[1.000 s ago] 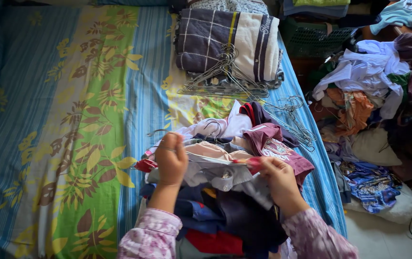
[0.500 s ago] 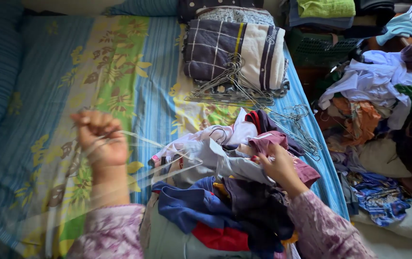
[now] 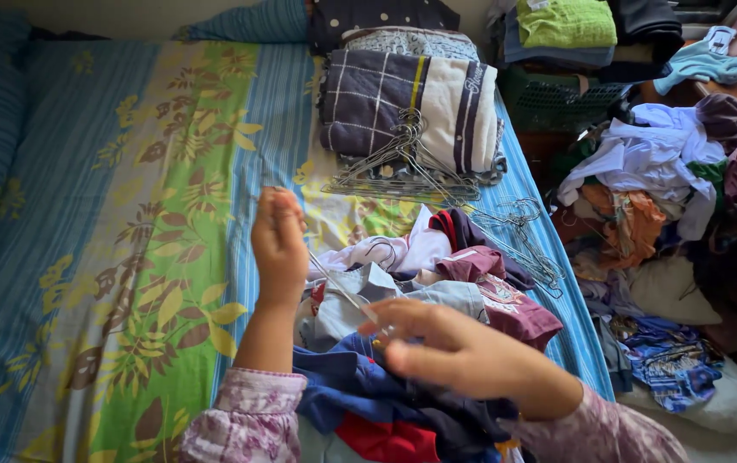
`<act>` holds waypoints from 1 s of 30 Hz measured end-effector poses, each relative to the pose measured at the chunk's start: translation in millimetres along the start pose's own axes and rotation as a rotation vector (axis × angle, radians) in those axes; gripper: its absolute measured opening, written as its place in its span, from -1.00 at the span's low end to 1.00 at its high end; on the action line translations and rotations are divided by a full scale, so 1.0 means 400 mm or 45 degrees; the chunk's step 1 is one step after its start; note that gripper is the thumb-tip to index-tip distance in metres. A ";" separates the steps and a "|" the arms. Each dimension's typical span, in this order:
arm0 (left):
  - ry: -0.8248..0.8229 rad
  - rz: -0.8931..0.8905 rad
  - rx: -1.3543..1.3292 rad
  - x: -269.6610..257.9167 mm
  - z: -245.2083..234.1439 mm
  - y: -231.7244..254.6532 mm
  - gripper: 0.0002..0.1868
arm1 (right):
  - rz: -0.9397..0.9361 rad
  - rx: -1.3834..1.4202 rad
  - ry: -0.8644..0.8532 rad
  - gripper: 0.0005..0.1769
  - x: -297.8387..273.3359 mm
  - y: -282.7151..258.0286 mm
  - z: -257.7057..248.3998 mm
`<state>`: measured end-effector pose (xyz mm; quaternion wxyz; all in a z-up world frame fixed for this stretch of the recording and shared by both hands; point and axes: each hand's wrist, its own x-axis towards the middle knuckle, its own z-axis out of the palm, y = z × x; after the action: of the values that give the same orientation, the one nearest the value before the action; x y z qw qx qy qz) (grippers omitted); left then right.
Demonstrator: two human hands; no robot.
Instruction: The person gathers clothes from the floor and places them on a bed, then sorts through a large pile of garments and attaches some to wire hangers.
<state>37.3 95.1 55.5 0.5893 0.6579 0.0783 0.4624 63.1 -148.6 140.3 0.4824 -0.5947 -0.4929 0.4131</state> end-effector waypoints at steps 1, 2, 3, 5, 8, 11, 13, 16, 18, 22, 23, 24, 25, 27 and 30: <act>-0.032 -0.002 0.106 -0.002 0.012 0.007 -0.70 | -0.025 -0.191 0.032 -0.47 0.004 -0.005 0.002; -0.063 -0.005 0.213 -0.004 0.022 0.016 -0.68 | -0.048 -0.382 0.064 -0.50 0.007 -0.008 0.003; -0.094 -0.006 0.322 -0.003 0.025 0.029 -0.67 | -0.072 -0.572 0.096 -0.53 0.011 -0.006 0.002; -0.186 0.105 0.286 0.009 0.026 0.054 -0.67 | 0.552 -0.461 0.197 -0.64 0.007 0.012 -0.017; -0.262 0.291 0.235 0.030 0.016 0.086 -0.58 | 0.326 -0.655 0.348 -0.75 -0.017 0.103 -0.068; -0.161 -0.151 -0.214 0.054 -0.012 0.109 -0.57 | 0.008 -0.939 0.500 -0.59 -0.063 0.221 -0.155; -0.056 -0.354 -0.371 0.068 -0.038 0.113 -0.56 | 0.223 -0.879 0.657 -0.64 -0.073 0.292 -0.213; -0.005 -0.274 -0.220 0.074 -0.048 0.094 -0.55 | 0.686 -0.475 0.938 -0.83 -0.068 0.389 -0.318; -0.051 -0.287 -0.140 0.076 -0.028 0.071 -0.57 | 0.650 -0.277 1.093 -0.77 -0.041 0.463 -0.390; -0.118 -0.350 0.183 0.082 0.061 0.001 -0.60 | 0.454 -0.110 1.046 -0.78 0.023 0.630 -0.521; -0.110 -0.356 0.273 0.084 0.080 -0.016 -0.62 | 0.466 -0.173 1.037 -0.78 0.044 0.671 -0.555; -0.102 -0.362 0.363 0.090 0.097 -0.035 -0.63 | 0.478 -0.237 1.028 -0.77 0.070 0.712 -0.590; -0.085 -0.333 0.459 0.101 0.112 -0.059 -0.65 | 0.424 -0.168 0.993 -0.78 0.100 0.753 -0.625; -0.053 -0.275 0.651 0.125 0.140 -0.114 -0.68 | 0.319 -0.029 0.921 -0.78 0.167 0.828 -0.692; -0.041 -0.275 0.675 0.139 0.177 -0.201 -0.71 | 0.308 -0.053 0.820 -0.78 0.257 0.915 -0.758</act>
<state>153.7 105.0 24.8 0.4437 0.7841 0.2567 0.3499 442.5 -115.5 -161.7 0.5486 -0.7585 -0.2494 0.2480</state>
